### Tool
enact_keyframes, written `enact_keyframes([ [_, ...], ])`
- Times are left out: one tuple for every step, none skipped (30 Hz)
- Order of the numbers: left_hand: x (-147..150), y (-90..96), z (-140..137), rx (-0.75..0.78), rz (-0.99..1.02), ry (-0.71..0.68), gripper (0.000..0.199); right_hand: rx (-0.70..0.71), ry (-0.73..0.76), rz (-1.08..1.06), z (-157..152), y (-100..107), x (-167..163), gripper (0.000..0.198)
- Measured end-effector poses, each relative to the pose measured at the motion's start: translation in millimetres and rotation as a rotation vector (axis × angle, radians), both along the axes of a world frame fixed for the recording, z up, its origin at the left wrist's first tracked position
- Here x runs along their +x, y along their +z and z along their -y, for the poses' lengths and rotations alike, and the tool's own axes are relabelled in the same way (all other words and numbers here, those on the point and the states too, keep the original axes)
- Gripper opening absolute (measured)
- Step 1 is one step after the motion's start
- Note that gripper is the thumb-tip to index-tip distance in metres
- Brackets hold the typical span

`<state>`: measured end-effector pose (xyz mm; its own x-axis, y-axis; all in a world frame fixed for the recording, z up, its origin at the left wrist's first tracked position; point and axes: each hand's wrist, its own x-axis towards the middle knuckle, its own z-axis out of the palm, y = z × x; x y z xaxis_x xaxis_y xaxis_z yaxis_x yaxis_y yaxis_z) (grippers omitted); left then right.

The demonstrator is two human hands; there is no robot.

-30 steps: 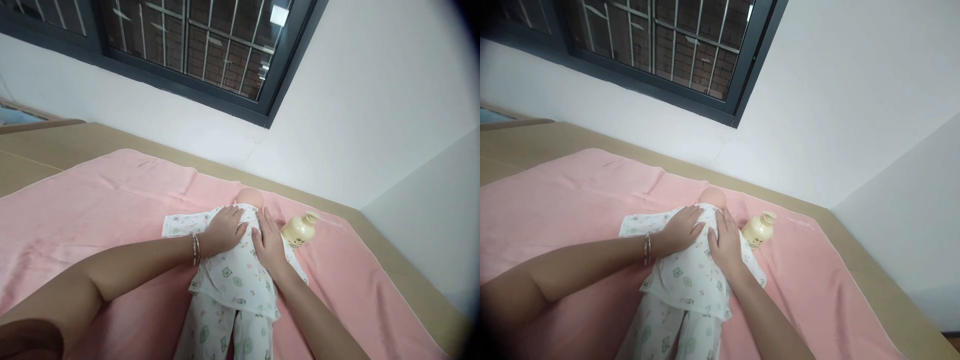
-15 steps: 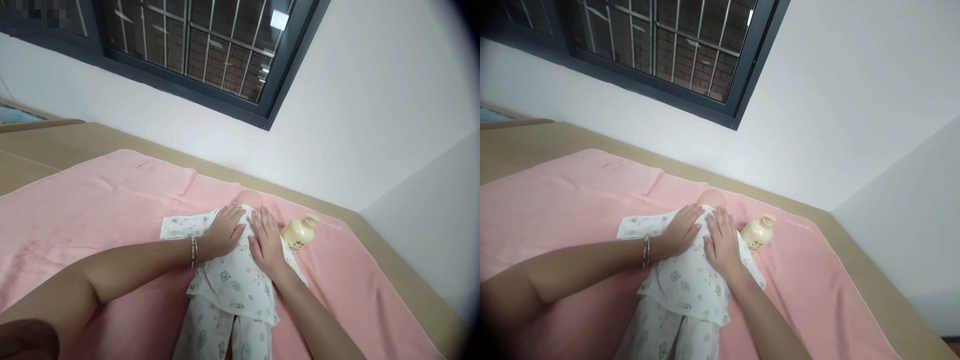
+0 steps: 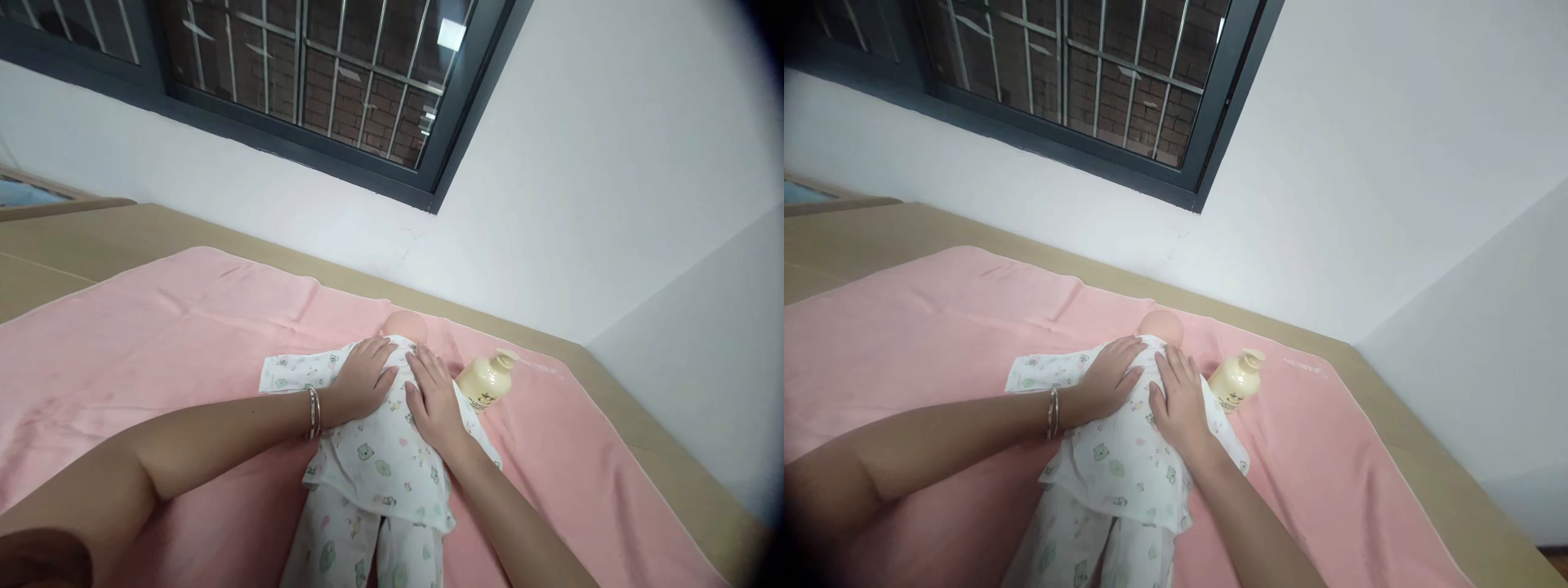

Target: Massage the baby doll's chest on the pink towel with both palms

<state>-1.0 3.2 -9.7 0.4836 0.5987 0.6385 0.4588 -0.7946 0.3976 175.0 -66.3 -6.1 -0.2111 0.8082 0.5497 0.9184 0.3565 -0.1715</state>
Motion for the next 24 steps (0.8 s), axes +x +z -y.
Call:
enact_keyframes([
  [0, 0.1, 0, -0.001, 0.002, 0.001, 0.04, 0.027, -0.021, -0.005, 0, 1, 0, 0.051],
  [0, 0.3, 0, -0.005, 0.003, 0.001, 0.04, 0.033, -0.031, -0.001, 0, 2, 0, 0.052],
  [1, 0.6, 0, -0.01, 0.007, 0.001, 0.039, 0.007, -0.029, 0.011, 0, 5, 0, 0.053],
  [1, 0.9, 0, -0.02, 0.012, 0.001, 0.038, -0.047, -0.018, 0.028, 0, 8, 1, 0.052],
  [1, 1.3, 0, -0.032, 0.019, 0.002, 0.036, -0.117, -0.003, 0.046, 1, 12, 0, 0.05],
  [2, 1.6, 0, -0.044, 0.027, 0.003, 0.035, -0.186, 0.011, 0.059, 1, 16, -1, 0.049],
  [2, 1.9, 0, -0.056, 0.034, 0.004, 0.033, -0.243, 0.013, 0.065, 2, 20, -3, 0.049],
  [2, 2.0, 0, -0.067, 0.041, 0.005, 0.033, -0.287, 0.0, 0.067, 4, 24, -6, 0.05],
  [2, 2.1, 0, -0.076, 0.045, 0.007, 0.033, -0.322, -0.026, 0.068, 6, 27, -10, 0.051],
  [1, 2.1, 0, -0.085, 0.047, 0.009, 0.033, -0.352, -0.058, 0.072, 9, 29, -16, 0.053],
  [1, 1.9, 0, -0.093, 0.047, 0.01, 0.033, -0.376, -0.097, 0.077, 13, 31, -23, 0.055],
  [0, 1.6, 0, -0.102, 0.047, 0.01, 0.034, -0.39, -0.136, 0.086, 17, 31, -30, 0.056],
  [-1, 1.2, -1, -0.11, 0.047, 0.011, 0.034, -0.399, -0.171, 0.102, 22, 31, -38, 0.057],
  [-1, 0.7, -1, -0.116, 0.048, 0.012, 0.035, -0.401, -0.193, 0.116, 28, 31, -45, 0.059],
  [-2, 0.3, -1, -0.123, 0.049, 0.015, 0.036, -0.402, -0.189, 0.131, 34, 31, -52, 0.061],
  [-2, 0.0, -2, -0.13, 0.052, 0.02, 0.036, -0.403, -0.175, 0.147, 40, 31, -57, 0.064],
  [-3, 0.0, -2, -0.139, 0.054, 0.024, 0.036, -0.407, -0.149, 0.164, 48, 32, -60, 0.068],
  [-3, 0.3, -2, -0.147, 0.057, 0.026, 0.036, -0.411, -0.102, 0.184, 56, 32, -62, 0.071],
  [-3, 1.0, -2, -0.153, 0.058, 0.028, 0.037, -0.412, -0.035, 0.209, 64, 33, -63, 0.073],
  [-4, 2.1, -2, -0.159, 0.059, 0.027, 0.037, -0.406, 0.054, 0.241, 73, 34, -62, 0.073],
  [-4, 3.5, -2, -0.164, 0.059, 0.028, 0.037, -0.386, 0.17, 0.282, 82, 36, -60, 0.071],
  [-4, 5.3, -1, -0.171, 0.057, 0.029, 0.037, -0.345, 0.3, 0.325, 90, 37, -57, 0.067],
  [-5, 7.5, -1, -0.183, 0.053, 0.031, 0.038, -0.281, 0.428, 0.362, 98, 39, -54, 0.061],
  [-4, 10.0, -1, -0.2, 0.045, 0.035, 0.038, -0.193, 0.508, 0.374, 105, 43, -49, 0.055],
])
